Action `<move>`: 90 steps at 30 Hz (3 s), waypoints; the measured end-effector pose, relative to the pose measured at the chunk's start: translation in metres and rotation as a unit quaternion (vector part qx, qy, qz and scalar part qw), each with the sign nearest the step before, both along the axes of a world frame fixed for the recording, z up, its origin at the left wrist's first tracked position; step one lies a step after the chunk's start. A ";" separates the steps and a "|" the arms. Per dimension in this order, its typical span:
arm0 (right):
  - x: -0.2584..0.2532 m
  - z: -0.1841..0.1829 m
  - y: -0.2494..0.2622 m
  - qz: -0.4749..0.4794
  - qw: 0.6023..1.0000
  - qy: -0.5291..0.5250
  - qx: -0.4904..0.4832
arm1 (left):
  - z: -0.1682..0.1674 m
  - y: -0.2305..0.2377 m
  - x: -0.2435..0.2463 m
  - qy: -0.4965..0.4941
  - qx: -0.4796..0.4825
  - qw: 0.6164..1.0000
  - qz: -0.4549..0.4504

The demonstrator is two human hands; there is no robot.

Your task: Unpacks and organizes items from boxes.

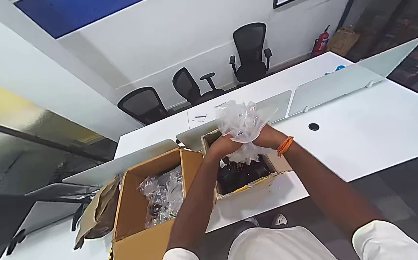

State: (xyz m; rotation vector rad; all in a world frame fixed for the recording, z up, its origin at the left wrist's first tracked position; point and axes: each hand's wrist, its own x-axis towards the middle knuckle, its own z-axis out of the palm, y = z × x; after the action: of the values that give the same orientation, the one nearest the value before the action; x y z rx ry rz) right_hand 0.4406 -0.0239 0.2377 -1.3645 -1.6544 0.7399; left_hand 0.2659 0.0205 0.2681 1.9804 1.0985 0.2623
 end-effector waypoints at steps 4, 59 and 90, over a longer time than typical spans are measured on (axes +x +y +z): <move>0.068 -0.009 -0.007 -0.059 0.998 -0.014 -0.024 | -0.030 0.014 0.077 -0.029 -0.041 0.997 -0.064; 0.372 -0.371 0.079 -0.110 0.966 0.049 -0.230 | -0.326 0.113 0.354 0.371 -0.012 0.927 0.046; 0.343 -0.429 -0.092 0.092 0.873 -0.096 -0.470 | -0.327 -0.105 0.246 0.262 -0.206 0.943 -0.002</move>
State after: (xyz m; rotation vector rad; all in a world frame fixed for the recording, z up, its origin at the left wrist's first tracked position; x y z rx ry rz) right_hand 0.7840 -0.1159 -0.1914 -1.9874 -1.6380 1.7195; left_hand 0.5117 -0.0849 -0.0591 1.7039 1.3459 -0.4932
